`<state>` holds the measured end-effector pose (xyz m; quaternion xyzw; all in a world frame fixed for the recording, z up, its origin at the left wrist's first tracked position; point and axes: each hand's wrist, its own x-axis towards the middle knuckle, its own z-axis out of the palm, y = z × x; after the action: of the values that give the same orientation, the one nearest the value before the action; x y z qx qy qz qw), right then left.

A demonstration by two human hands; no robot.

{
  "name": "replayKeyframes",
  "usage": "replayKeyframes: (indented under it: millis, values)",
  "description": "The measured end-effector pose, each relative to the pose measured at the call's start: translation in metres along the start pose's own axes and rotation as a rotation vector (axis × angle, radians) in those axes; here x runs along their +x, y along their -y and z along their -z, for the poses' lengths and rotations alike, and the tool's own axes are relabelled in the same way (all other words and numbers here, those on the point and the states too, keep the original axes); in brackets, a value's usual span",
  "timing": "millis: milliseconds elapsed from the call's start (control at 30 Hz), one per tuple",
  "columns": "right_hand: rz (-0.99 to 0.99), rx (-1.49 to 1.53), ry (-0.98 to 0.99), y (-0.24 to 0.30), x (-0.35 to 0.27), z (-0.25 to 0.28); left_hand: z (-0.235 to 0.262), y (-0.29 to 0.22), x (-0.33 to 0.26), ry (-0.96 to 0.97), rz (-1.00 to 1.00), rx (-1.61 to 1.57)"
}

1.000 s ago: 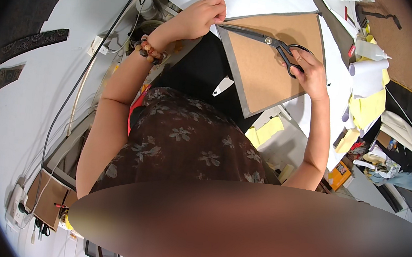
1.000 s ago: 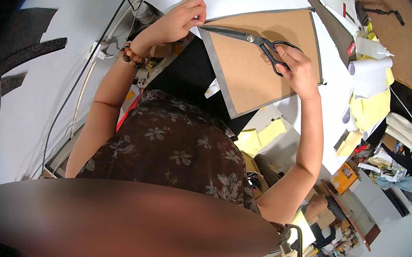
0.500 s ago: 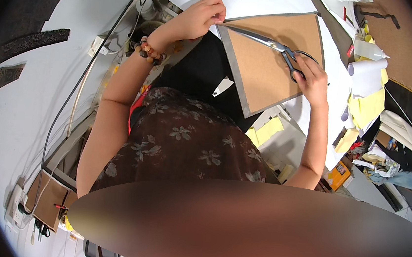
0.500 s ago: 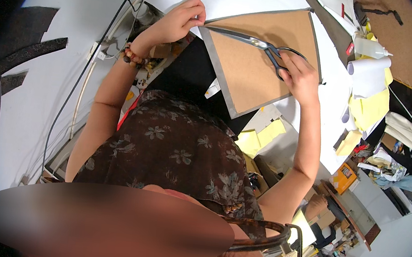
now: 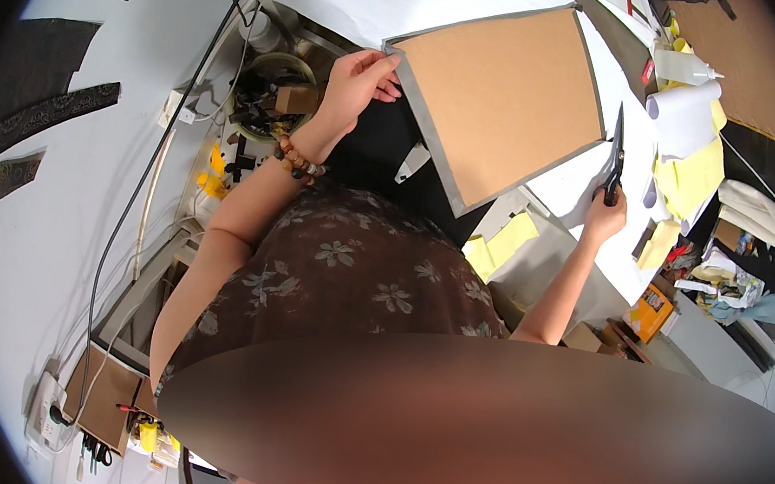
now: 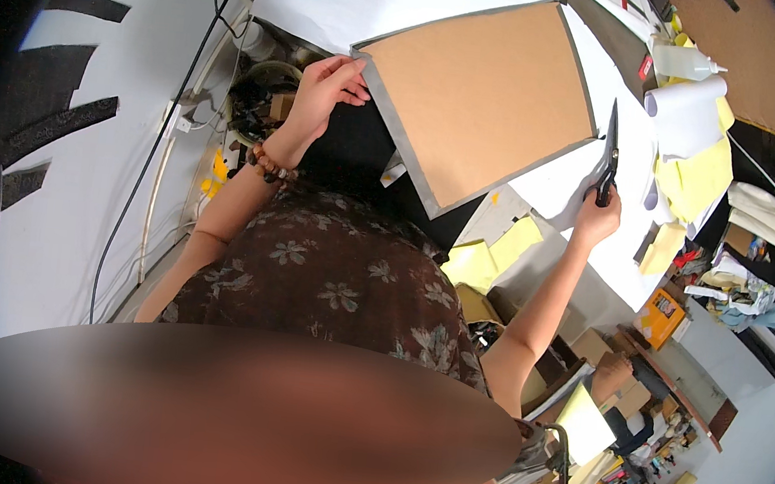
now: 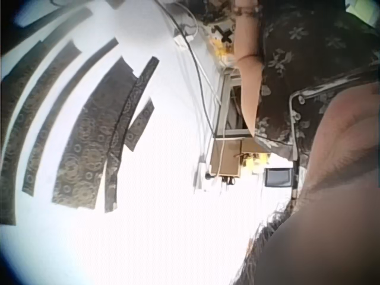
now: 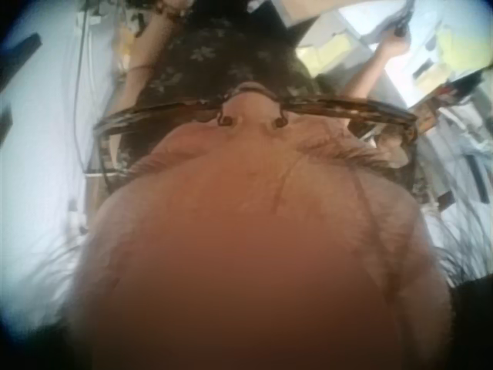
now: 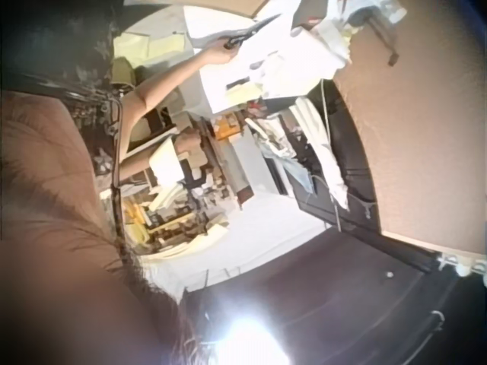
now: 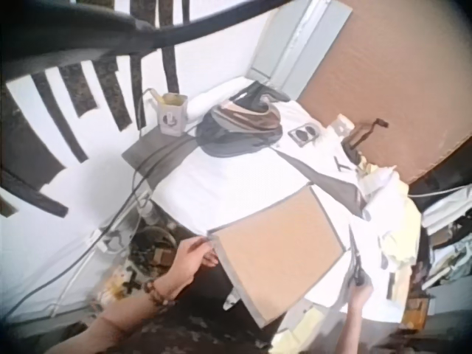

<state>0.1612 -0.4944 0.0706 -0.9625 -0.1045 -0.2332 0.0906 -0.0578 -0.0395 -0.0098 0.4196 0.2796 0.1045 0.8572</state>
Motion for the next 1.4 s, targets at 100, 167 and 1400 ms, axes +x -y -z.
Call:
replayKeyframes:
  millis: [100,167,1400]
  values:
    - [-0.043,0.014,0.048,0.0,-0.004,-0.005,-0.006,0.005,0.008,-0.075,-0.043,-0.022]
    - [-0.058,0.019,0.139,-0.005,0.0,-0.004,-0.008,0.006,0.012,-0.099,-0.064,-0.028]
    - [0.398,1.083,-0.043,0.262,-0.052,0.164,-0.187,-0.06,-0.067,0.388,-1.586,0.334]
